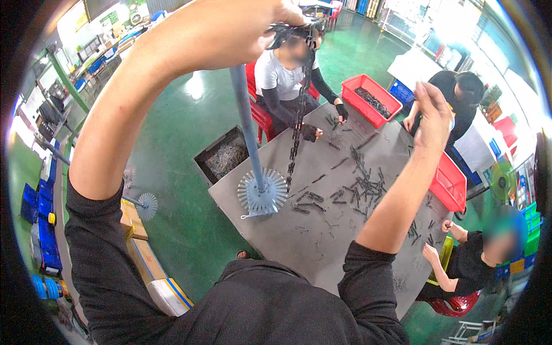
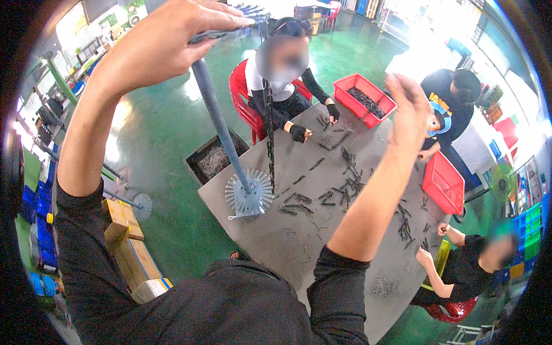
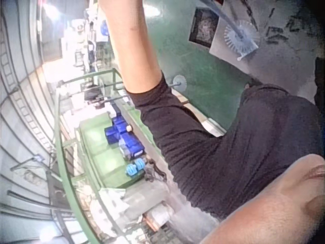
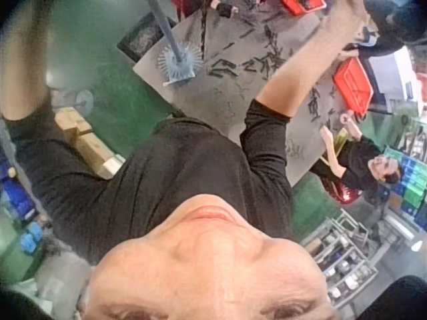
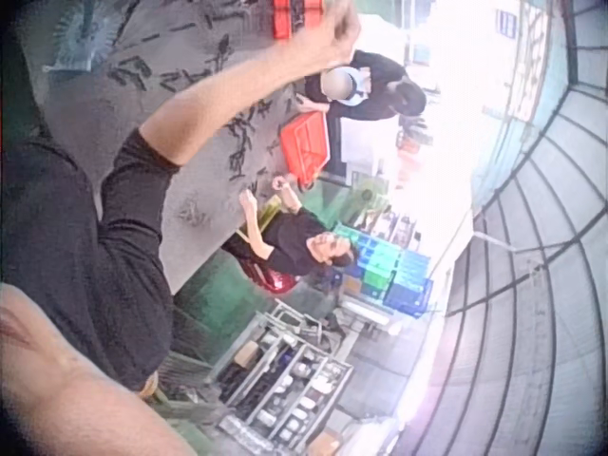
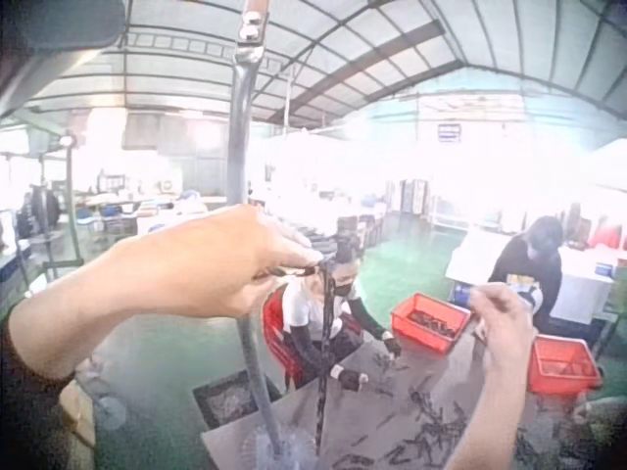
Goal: The person attaches black plastic bristle pieces to a rotating blue mop head using both hands. They repeatedly pick up bristles from the table and insert them into slots on the mop head while coworkers sort similar parts nearby.
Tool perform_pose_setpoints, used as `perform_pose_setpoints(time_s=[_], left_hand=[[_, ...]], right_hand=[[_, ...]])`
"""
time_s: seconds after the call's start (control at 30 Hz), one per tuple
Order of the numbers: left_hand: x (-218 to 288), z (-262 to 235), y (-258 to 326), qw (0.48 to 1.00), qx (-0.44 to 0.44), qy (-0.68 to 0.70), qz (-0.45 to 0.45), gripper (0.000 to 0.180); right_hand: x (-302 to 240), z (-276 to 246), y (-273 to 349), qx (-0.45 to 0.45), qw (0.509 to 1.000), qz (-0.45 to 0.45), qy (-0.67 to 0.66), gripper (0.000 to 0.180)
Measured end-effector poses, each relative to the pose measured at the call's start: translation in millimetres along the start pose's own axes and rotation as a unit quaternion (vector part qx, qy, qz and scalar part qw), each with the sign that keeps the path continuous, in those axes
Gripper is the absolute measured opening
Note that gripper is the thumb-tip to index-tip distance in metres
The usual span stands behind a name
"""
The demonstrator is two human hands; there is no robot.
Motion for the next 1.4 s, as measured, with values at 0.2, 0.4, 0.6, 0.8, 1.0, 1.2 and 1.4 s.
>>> perform_pose_setpoints(time_s=[0.2,0.4,0.6,0.8,1.0,1.2,1.4], left_hand=[[-25,9,8,0.995,-0.068,0.053,0.043,0.045],[-11,20,0,0.988,-0.148,-0.051,-0.003,0.044],[-3,30,-6,0.981,-0.152,-0.121,-0.024,0.037],[-6,34,-4,0.984,-0.111,-0.142,-0.001,0.039],[-27,34,-1,0.985,-0.116,-0.129,-0.023,0.042],[-30,20,5,0.994,-0.103,-0.01,-0.022,0.042],[-29,18,5,0.997,-0.074,-0.005,0.007,0.053]], right_hand=[[-30,-30,8,0.102,0.9,-0.186,0.381,0.03],[-106,95,100,-0.024,0.975,-0.219,-0.025,0.014],[-105,113,111,0.014,0.985,-0.154,-0.081,0.01],[-86,127,102,0.006,0.985,-0.125,-0.121,0.008],[-51,86,62,-0.067,0.971,0.063,-0.223,0.015],[-20,-26,-4,0.043,0.975,-0.104,0.193,0.026],[-36,17,28,0.035,0.943,-0.173,0.283,0.022]])
Point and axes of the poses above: each hand's wrist, its own y-axis away from the middle knuckle, its own z-axis out of the palm, x = y × z, the point moved 9 cm from there along -y, towards the middle knuckle, and after that the axes turned 12 degrees about x, right-handed, at the moved point
